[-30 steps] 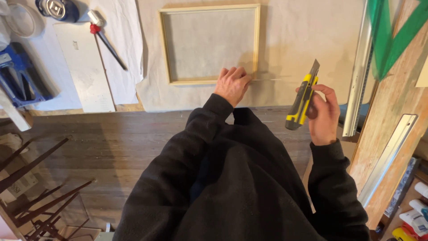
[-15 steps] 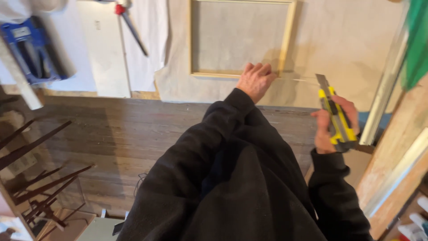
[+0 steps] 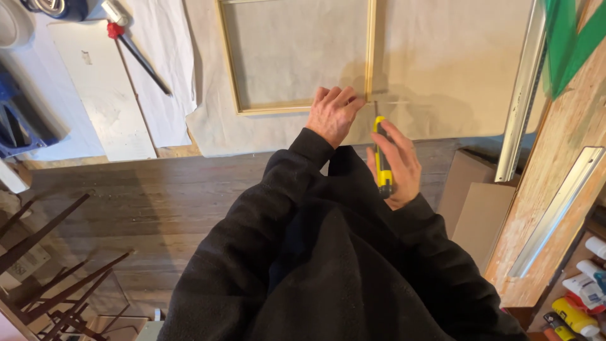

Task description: The person is using a utility knife to trim and score a thin wooden strip for a picture frame assembly.

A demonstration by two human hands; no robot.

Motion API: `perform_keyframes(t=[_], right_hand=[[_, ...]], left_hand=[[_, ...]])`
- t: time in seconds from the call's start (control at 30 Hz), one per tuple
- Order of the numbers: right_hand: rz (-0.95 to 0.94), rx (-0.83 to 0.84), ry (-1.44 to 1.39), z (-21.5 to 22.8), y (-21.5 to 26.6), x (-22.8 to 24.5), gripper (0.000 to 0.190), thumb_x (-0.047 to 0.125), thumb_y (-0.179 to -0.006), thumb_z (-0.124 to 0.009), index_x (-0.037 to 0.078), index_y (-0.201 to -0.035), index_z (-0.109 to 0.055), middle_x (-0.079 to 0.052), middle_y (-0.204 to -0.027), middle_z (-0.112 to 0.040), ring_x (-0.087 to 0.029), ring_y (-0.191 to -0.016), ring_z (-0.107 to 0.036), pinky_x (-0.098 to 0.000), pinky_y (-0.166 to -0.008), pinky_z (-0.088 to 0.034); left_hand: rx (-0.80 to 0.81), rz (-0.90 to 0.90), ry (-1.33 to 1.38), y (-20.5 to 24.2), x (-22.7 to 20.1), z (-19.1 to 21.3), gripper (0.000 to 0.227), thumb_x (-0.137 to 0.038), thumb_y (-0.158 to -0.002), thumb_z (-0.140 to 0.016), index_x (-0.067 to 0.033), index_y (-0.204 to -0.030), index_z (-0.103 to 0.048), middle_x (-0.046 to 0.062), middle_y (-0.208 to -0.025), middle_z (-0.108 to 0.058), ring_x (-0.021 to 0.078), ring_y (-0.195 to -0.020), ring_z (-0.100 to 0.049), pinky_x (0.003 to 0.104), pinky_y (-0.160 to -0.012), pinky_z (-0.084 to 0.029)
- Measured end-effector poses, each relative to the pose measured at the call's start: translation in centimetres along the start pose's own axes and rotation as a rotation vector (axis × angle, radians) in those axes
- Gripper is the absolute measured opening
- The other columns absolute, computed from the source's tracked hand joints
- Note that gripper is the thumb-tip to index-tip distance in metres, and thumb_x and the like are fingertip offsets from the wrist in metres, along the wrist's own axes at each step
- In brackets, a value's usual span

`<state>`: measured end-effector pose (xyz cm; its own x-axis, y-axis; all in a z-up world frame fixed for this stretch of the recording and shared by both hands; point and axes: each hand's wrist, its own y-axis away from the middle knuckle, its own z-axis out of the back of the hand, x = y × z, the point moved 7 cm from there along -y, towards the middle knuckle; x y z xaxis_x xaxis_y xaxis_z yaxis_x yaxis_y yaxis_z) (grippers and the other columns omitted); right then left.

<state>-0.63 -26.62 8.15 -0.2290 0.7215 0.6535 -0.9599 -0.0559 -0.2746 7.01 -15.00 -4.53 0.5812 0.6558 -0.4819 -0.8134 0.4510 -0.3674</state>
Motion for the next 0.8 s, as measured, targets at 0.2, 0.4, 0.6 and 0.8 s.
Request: perform_keyframes(t=[0.2, 0.4, 0.6, 0.8], right_hand=[[-0.02, 0.012, 0.059, -1.5, 0.5, -0.8, 0.028, 0.007, -0.105, -0.072, 0.004, -0.133, -0.073, -0.018, -0.145, -0.066, -0.035, -0.107, -0.072, -0.047, -0.09, -0.063], [-0.056, 0.061, 0.067, -2.1, 0.7, -1.3, 0.032, 0.008, -0.102, -0.077, 0.008, -0.134, -0.074, -0.014, -0.147, -0.066, -0.031, -0.105, -0.071, -0.0439, -0.089, -0.064], [-0.051, 0.067, 0.068, -2.1, 0.0, -1.2, 0.032, 0.006, -0.104, -0.074, 0.008, -0.135, -0.072, -0.014, -0.148, -0.064, -0.031, -0.104, -0.071, -0.0431, -0.083, -0.064], [-0.066, 0.076, 0.08, -2.3, -0.1, -1.3, 0.034, 0.008, -0.105, -0.074, 0.011, -0.138, -0.071, -0.012, -0.15, -0.062, -0.03, -0.105, -0.071, -0.044, -0.083, -0.065]], left_hand=[[0.031, 0.002, -0.015, 0.0, 0.2, -0.2, 0.011, -0.015, -0.095, -0.072, -0.0258, -0.093, -0.07, -0.006, -0.085, -0.052, 0.018, -0.074, -0.06, 0.036, -0.08, -0.047], [0.065, 0.005, -0.027, -0.2, 0.0, 0.1, 0.014, -0.013, -0.093, -0.074, -0.0263, -0.096, -0.071, -0.006, -0.085, -0.052, 0.0172, -0.076, -0.061, 0.036, -0.085, -0.049], [0.097, 0.01, -0.038, 0.1, 0.2, -0.4, 0.015, -0.014, -0.092, -0.075, -0.0271, -0.098, -0.072, -0.007, -0.085, -0.052, 0.0159, -0.076, -0.062, 0.036, -0.086, -0.05], [0.102, 0.004, -0.038, 0.2, 0.2, -0.8, 0.016, -0.013, -0.092, -0.077, -0.0258, -0.101, -0.072, -0.007, -0.086, -0.049, 0.0157, -0.075, -0.061, 0.037, -0.087, -0.051]])
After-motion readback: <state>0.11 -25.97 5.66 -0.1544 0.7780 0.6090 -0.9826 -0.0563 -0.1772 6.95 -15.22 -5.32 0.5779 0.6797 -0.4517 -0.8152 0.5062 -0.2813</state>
